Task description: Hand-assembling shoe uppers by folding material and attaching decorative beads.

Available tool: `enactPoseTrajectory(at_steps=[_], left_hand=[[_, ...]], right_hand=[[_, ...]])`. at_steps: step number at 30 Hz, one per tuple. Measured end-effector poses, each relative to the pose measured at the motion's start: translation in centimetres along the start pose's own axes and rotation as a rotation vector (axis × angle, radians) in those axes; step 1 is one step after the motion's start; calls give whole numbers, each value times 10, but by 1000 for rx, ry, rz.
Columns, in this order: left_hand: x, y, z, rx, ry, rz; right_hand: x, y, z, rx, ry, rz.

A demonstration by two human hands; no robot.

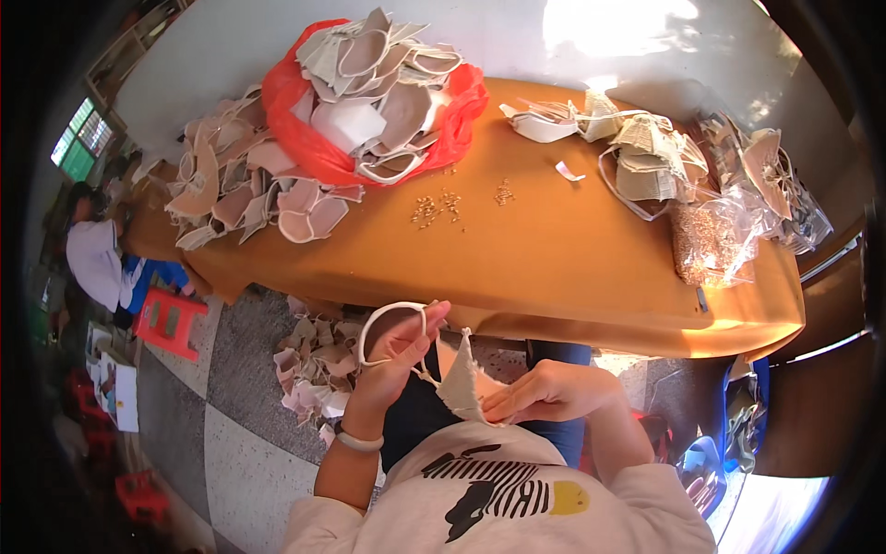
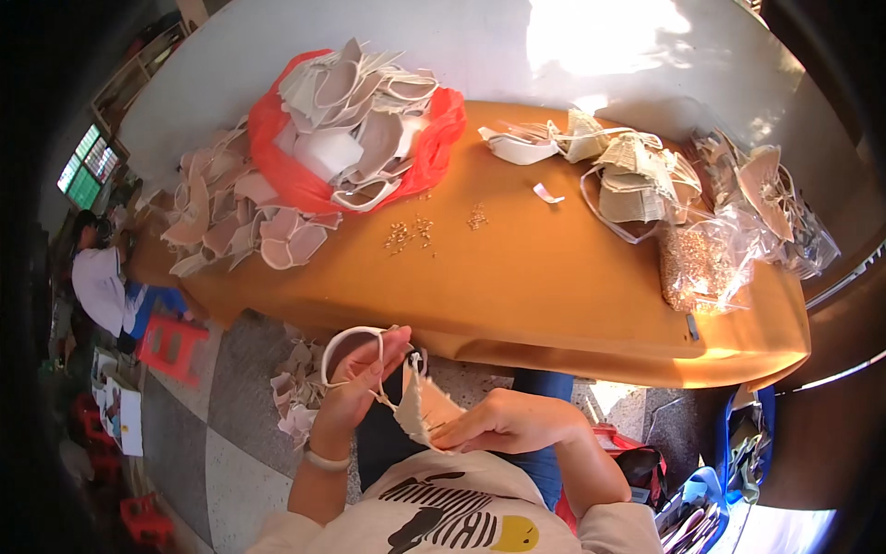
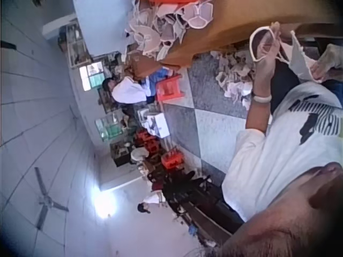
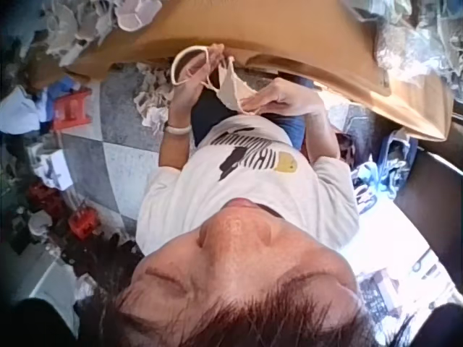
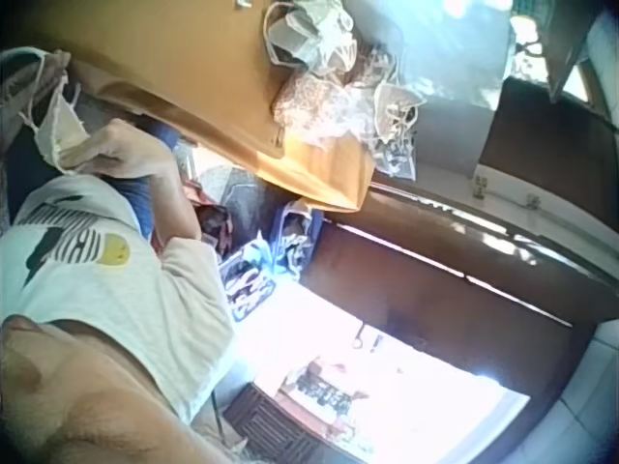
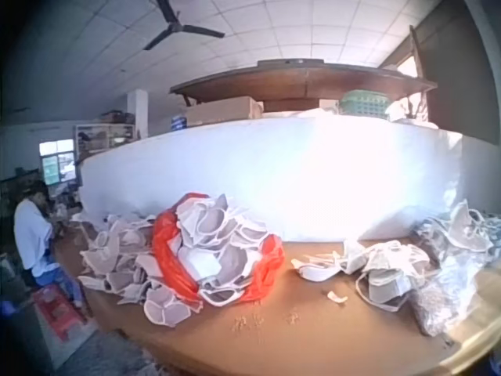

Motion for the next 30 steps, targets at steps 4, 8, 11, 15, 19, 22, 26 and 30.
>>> enactPoseTrajectory(at_steps=[4, 8, 11, 15, 19, 22, 26, 30], left_hand=[[-15, -2, -5, -260, -65, -78], [-18, -1, 0, -211, 26, -90], [-24, -12, 8, -199, 11, -85], [-54, -28, 30, -17, -176, -282], [-87, -40, 27, 247, -385, -149], [-88, -18, -13, 963, -497, 120], [-79, -17, -10, 1131, 448, -377], [-49, -25, 42, -508, -206, -472]], right_hand=[[-1, 6, -29, 93, 28, -29], [4, 10, -47, 163, 298, -108], [8, 5, -53, 447, 261, -391], [24, -1, -39, 606, 259, -471], [39, 0, -32, 679, 342, -411], [41, 0, -37, 729, 533, -453], [58, 12, -21, 977, 456, -545], [83, 29, -30, 1072, 504, -504]])
Point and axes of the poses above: each hand's wrist, its own x-axis towards the middle knuckle, its own y-axis out of the palm, z = x × y, the point moved 2 cm from there along x, towards the middle knuckle, and after that the axes turned 12 degrees about -z, right-handed, at the moved point
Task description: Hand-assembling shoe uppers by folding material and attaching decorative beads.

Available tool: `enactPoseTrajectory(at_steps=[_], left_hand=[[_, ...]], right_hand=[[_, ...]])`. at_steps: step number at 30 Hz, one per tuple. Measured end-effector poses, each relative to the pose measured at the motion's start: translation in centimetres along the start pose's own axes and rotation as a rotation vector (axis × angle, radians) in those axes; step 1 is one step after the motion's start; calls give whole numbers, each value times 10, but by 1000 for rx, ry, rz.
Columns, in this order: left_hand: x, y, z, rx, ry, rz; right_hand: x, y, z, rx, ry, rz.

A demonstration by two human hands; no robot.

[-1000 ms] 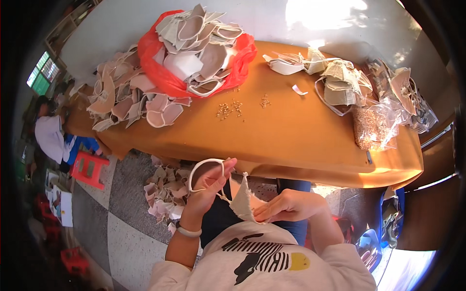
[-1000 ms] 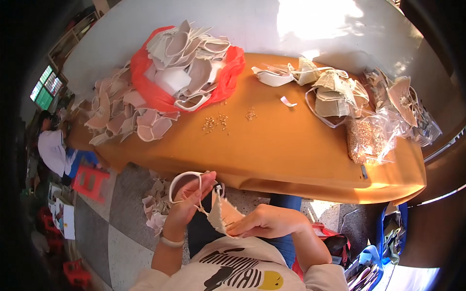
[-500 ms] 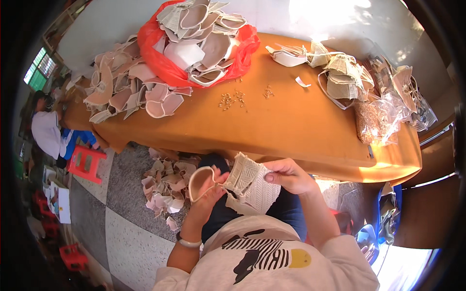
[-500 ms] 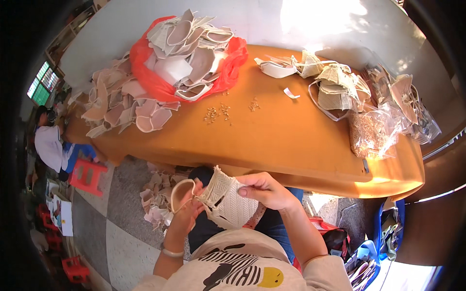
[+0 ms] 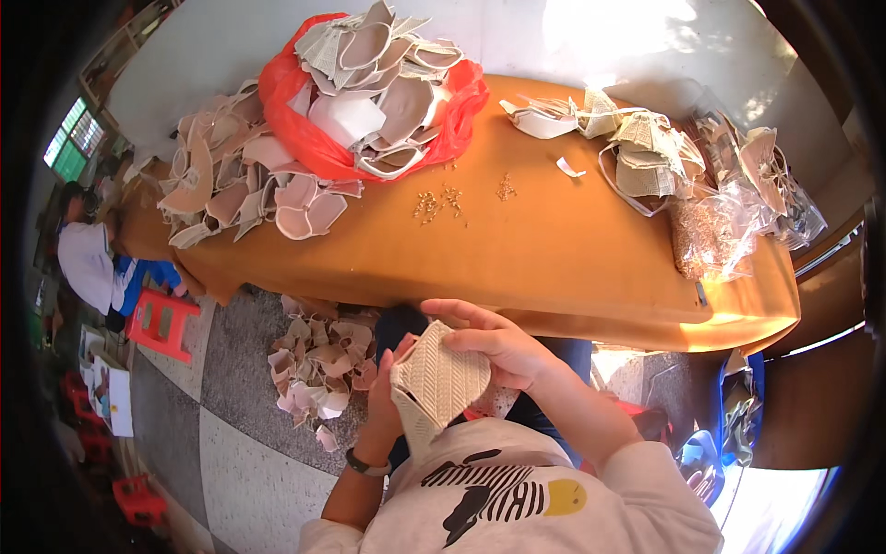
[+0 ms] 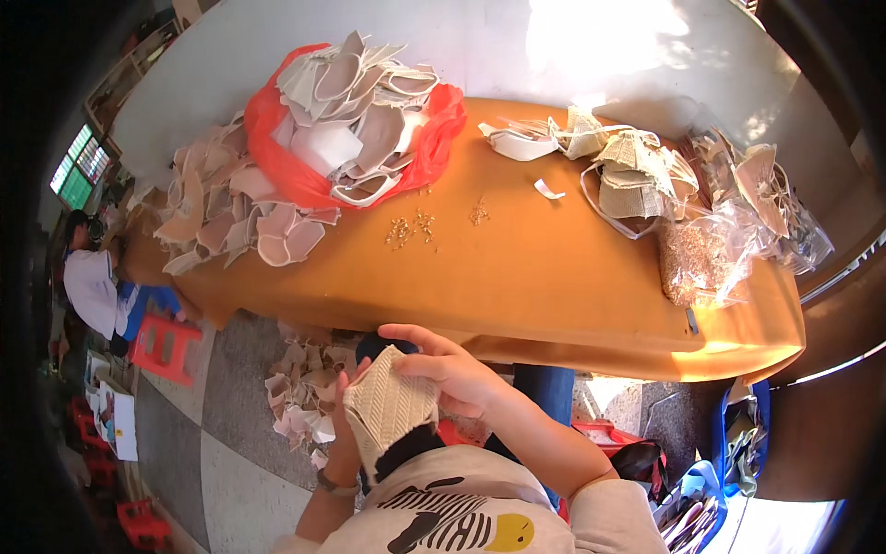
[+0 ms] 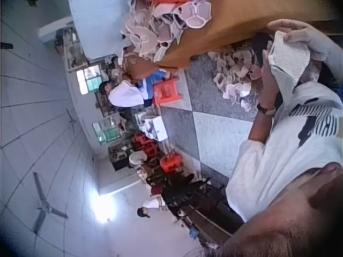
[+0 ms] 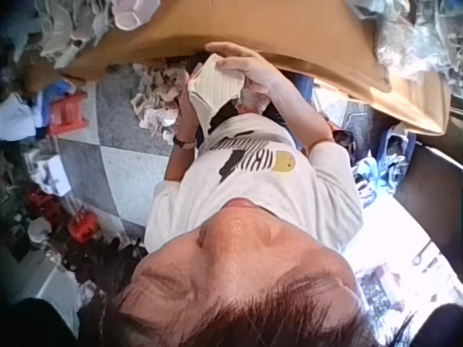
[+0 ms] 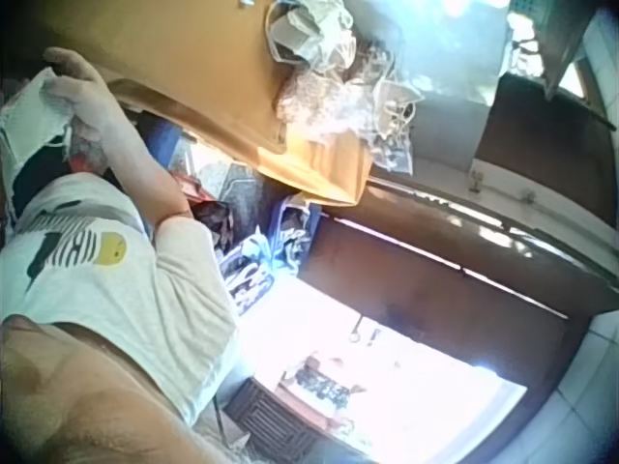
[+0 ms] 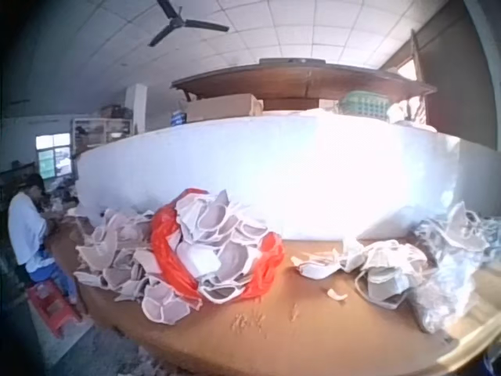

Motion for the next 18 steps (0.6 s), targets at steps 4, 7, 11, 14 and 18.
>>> enactPoseTrajectory(at_steps=[4, 7, 11, 14, 18], left_hand=[[5, 45, -23, -388, -369, 309], [8, 10, -6, 422, 571, -21], [-11, 56, -20, 151, 264, -56], [7, 21, -9, 39, 173, -151], [7, 10, -11, 92, 309, -220]], right_hand=[[34, -17, 28, -340, -113, -121], [87, -20, 73, -1278, -598, -532], [175, -63, 112, -1591, -1086, -750], [222, -67, 133, -1686, -983, -854], [239, -54, 120, -1735, -936, -841]])
Point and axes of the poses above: each hand's wrist, its own x-axis towards the middle knuckle, its own y-axis out of the palm, z = x × y, the point moved 2 cm from there along x, towards the middle knuckle, and after that the axes turned 12 degrees about -z, right-handed, at the moved point
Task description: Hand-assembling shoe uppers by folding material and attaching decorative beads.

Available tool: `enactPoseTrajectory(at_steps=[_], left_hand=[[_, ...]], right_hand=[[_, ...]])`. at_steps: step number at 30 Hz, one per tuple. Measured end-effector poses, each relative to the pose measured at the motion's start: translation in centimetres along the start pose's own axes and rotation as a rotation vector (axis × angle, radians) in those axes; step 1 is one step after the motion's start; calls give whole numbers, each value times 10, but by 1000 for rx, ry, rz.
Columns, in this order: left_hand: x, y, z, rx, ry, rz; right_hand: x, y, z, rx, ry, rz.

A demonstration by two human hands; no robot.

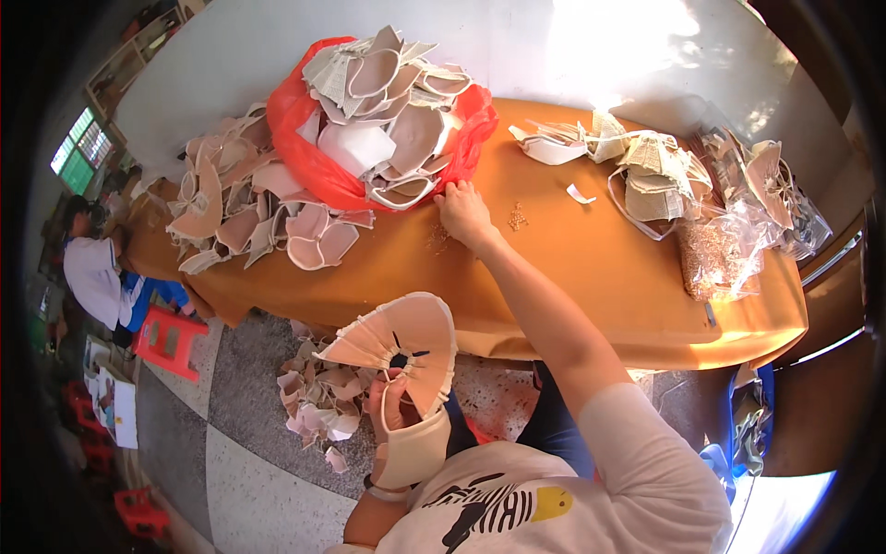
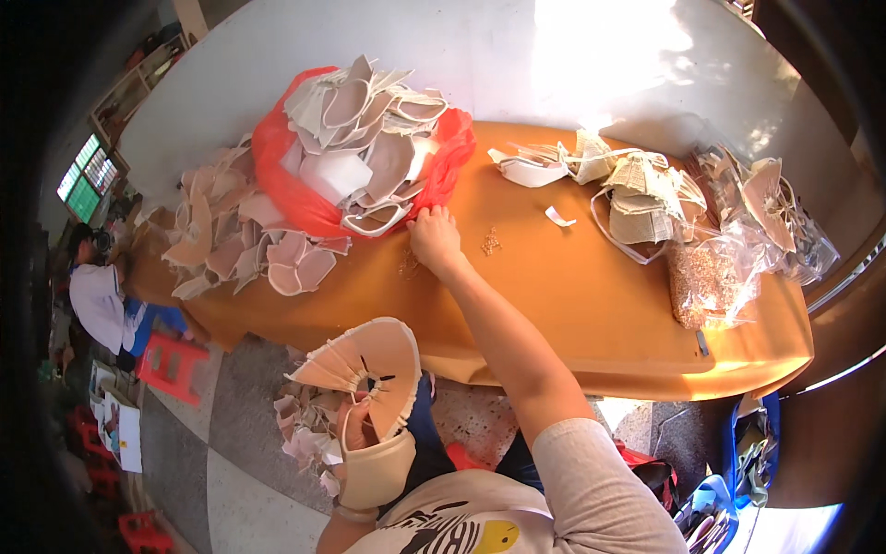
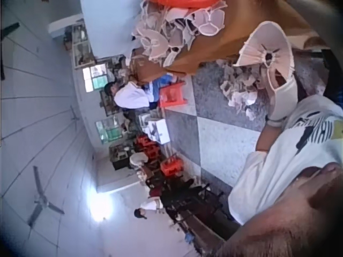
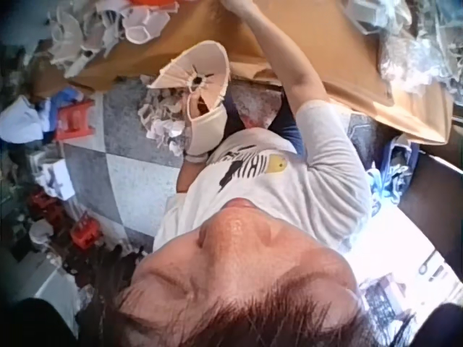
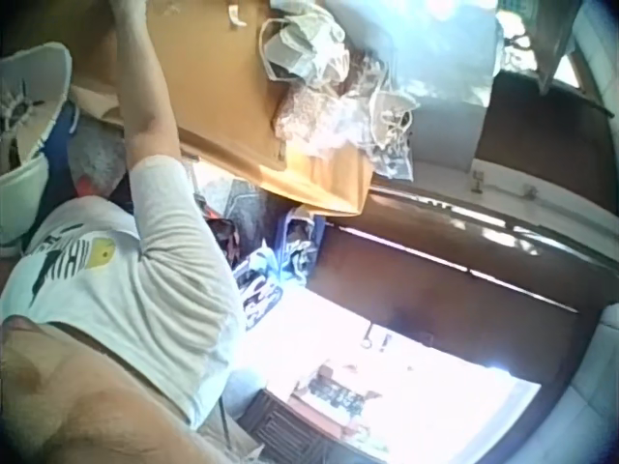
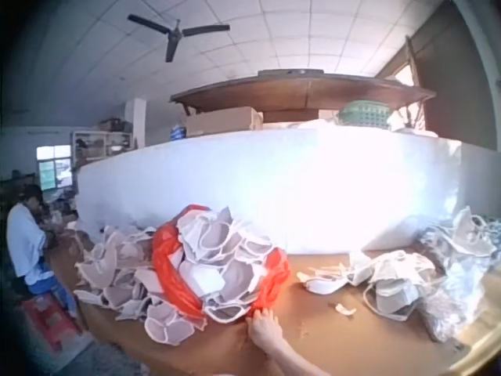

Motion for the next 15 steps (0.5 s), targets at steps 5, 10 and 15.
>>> enactPoseTrajectory(at_steps=[5, 10, 15], left_hand=[[16, -12, 10, 78, 9, -9], [12, 9, 16, 1, -69, 55], [23, -6, 27, -10, -96, 287]], right_hand=[[-45, -16, 11, 62, -220, 139], [-92, -59, 4, 96, -345, 89], [-105, -92, -12, 416, -170, 85]])
Point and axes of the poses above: each hand's wrist, its own x-axis towards the middle knuckle, its own y-axis out of the palm, z = x × y, the point moved 2 cm from there along x, towards the middle knuckle, and after that the axes turned 12 degrees about -z, right-handed, at the moved point
